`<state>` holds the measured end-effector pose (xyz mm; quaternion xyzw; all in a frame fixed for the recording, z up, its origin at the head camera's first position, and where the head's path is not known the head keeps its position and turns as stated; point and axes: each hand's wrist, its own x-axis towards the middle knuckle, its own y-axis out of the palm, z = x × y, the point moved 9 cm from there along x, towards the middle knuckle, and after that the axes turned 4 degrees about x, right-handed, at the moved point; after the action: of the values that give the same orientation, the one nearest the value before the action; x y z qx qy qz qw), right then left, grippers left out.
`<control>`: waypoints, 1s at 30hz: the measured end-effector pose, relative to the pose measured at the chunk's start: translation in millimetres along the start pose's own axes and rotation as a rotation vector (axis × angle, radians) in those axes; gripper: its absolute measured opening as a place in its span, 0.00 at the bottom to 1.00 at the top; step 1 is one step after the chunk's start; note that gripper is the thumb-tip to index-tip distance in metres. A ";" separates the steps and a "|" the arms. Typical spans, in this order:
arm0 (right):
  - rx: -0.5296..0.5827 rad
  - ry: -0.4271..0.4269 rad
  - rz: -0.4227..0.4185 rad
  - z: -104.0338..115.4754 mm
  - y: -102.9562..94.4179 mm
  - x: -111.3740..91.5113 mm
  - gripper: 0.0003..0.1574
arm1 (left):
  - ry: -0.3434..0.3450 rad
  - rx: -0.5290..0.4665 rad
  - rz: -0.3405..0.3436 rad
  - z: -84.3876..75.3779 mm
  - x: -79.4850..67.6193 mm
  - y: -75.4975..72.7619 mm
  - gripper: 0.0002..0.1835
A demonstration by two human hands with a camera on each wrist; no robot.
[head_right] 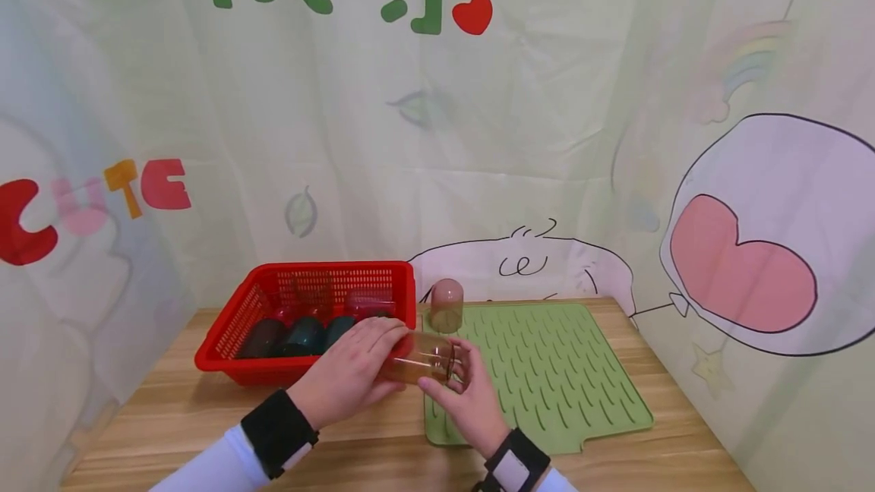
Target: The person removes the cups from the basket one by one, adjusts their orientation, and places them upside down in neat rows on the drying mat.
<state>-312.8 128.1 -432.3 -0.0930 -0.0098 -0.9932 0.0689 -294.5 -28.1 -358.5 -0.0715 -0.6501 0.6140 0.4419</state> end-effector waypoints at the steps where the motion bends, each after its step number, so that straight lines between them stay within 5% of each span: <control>1: -0.001 -0.006 -0.002 1.0 -0.2 0.1 0.44 | -0.012 -0.018 0.000 0.4 -0.4 0.4 0.44; 19: -0.054 -0.126 -0.049 29.6 -12.6 3.8 0.42 | -0.123 -0.224 0.108 2.2 -12.4 17.1 0.42; 30: -0.123 -0.164 -0.050 40.8 -23.7 6.2 0.42 | -0.174 -0.153 0.165 15.6 -28.9 31.0 0.41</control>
<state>-314.6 152.0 -391.2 -0.1779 0.0430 -0.9824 0.0370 -301.4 -50.6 -397.0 -0.1046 -0.7229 0.6006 0.3251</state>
